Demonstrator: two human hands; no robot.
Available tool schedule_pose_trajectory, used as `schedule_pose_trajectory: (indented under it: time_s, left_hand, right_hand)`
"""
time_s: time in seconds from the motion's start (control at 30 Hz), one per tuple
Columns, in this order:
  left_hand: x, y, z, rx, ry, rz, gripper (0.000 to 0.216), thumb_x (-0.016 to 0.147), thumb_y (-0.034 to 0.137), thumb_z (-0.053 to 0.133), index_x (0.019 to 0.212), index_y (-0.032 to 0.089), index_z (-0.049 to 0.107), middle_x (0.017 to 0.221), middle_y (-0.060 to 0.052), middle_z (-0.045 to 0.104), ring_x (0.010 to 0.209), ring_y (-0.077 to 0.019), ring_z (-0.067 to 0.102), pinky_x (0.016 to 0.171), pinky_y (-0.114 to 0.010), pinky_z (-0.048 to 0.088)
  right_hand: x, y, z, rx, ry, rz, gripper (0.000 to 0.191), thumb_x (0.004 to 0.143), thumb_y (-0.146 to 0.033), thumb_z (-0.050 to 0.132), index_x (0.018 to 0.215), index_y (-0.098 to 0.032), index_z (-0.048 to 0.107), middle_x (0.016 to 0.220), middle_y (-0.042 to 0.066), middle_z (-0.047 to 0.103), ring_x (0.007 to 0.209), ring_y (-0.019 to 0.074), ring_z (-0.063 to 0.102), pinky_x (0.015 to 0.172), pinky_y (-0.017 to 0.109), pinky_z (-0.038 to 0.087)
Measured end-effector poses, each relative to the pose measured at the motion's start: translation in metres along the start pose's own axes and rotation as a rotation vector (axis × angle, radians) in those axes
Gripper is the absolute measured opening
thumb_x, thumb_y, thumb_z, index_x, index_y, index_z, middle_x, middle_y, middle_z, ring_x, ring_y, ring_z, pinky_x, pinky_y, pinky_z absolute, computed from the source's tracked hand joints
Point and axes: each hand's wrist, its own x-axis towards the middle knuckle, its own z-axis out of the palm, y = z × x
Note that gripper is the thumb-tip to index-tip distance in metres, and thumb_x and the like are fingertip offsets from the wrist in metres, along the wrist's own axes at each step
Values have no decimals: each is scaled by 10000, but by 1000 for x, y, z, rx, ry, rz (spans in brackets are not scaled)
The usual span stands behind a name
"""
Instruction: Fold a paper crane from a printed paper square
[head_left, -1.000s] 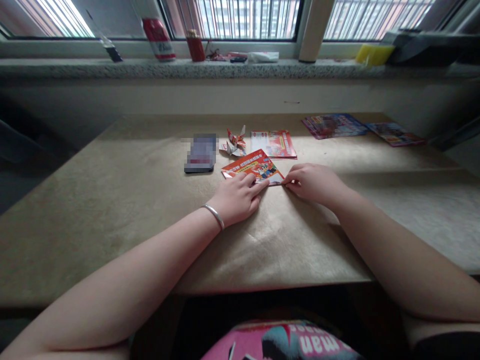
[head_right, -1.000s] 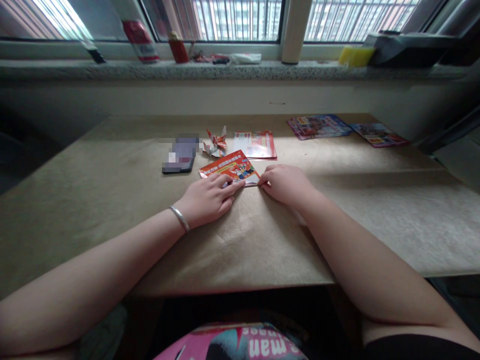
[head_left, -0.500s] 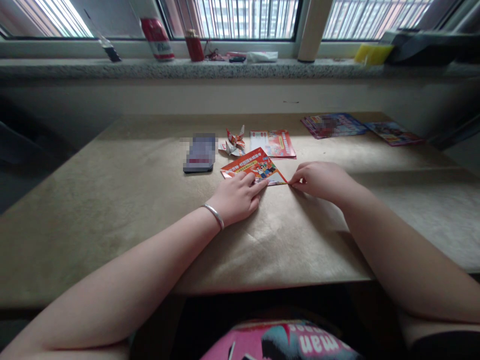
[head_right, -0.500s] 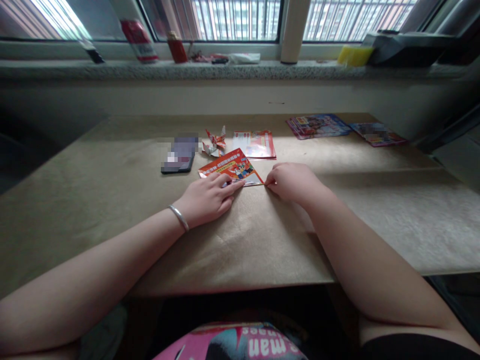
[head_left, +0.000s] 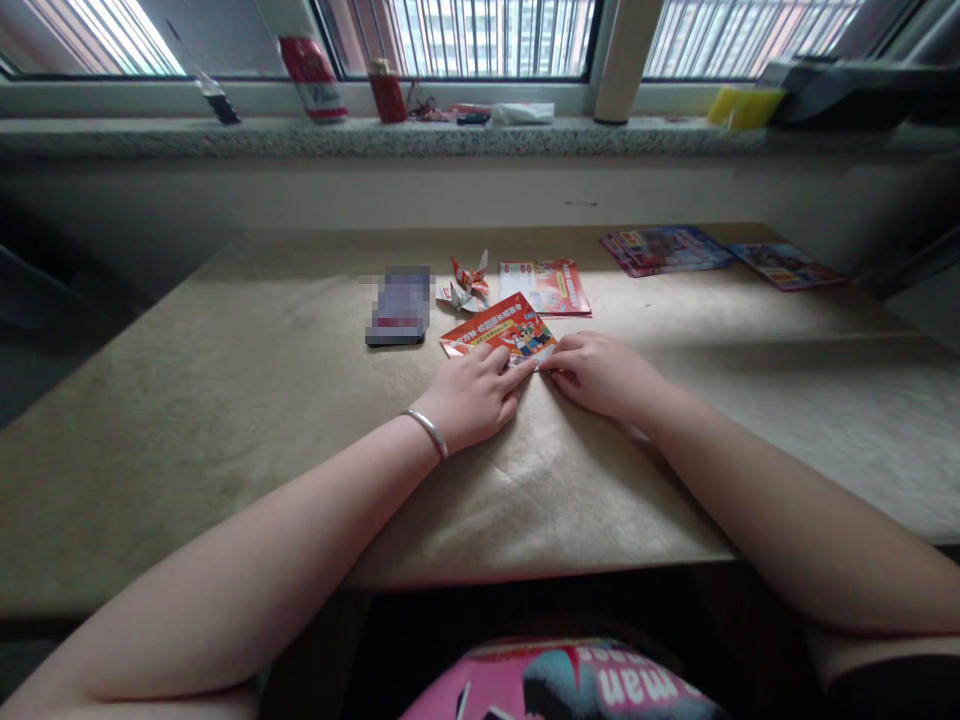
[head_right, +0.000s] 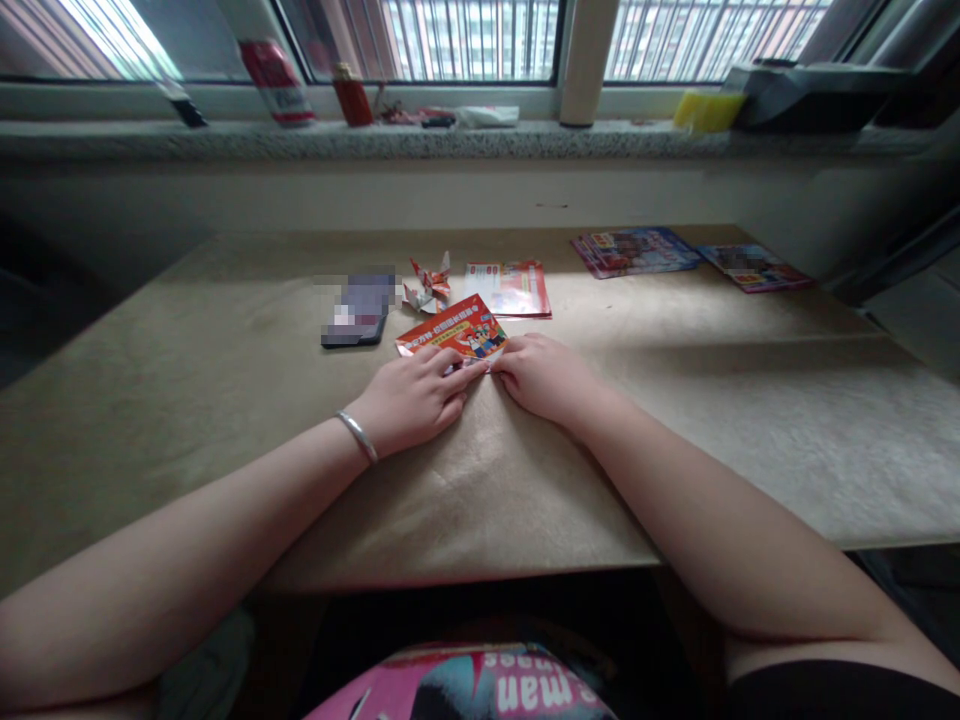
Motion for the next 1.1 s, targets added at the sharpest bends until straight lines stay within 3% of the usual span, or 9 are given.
schedule_pose_trajectory:
  time_s: [0.13,0.47,0.83,0.9,1.0,1.1]
  left_hand:
    - [0,1,-1,11,-17,9,516,982,364,318,1458,187,403,1190,-148,597,1072,-269,530,908,-397,420]
    - [0,2,-5,37,-30,1,482,980,382,329,1444,286,420,1175,-111,592,1030,-255,540,881,-374,431]
    - [0,2,-6,42,-39,-3,477,974,379,333,1433,298,433,1172,-104,584,1034,-262,530,861,-368,434]
    - [0,2,-6,39,-37,-7,475,973,382,335,1429,298,436,1164,-105,584,1023,-259,529,850,-365,434]
    - [0,2,-6,41,-31,-6,474,970,383,344,1426,296,439,1154,-108,585,1015,-257,528,842,-362,433]
    - [0,2,-6,46,-28,-8,476,968,387,351,1427,300,438,1154,-110,586,1014,-261,532,838,-366,432]
  right_hand:
    - [2,-3,-1,-48,-52,46,310,883,-188,474,999,-194,761,942,85,708,882,195,634,829,302,463]
    - [-3,-1,-15,-136,-134,164,312,854,-266,481,952,-291,776,976,18,725,921,200,636,730,299,448]
    - [-5,16,-29,-191,-277,324,279,783,-308,528,901,-292,780,942,28,749,855,216,653,617,298,419]
    - [-5,15,-29,-208,-258,318,279,787,-294,524,897,-267,780,940,46,748,848,224,652,626,306,427]
    - [-4,11,-26,-186,-113,277,300,817,-244,495,923,-213,774,946,75,742,869,223,647,713,321,459]
    - [-3,5,-18,-52,10,114,305,843,-202,485,966,-193,765,955,65,740,915,194,636,866,303,452]
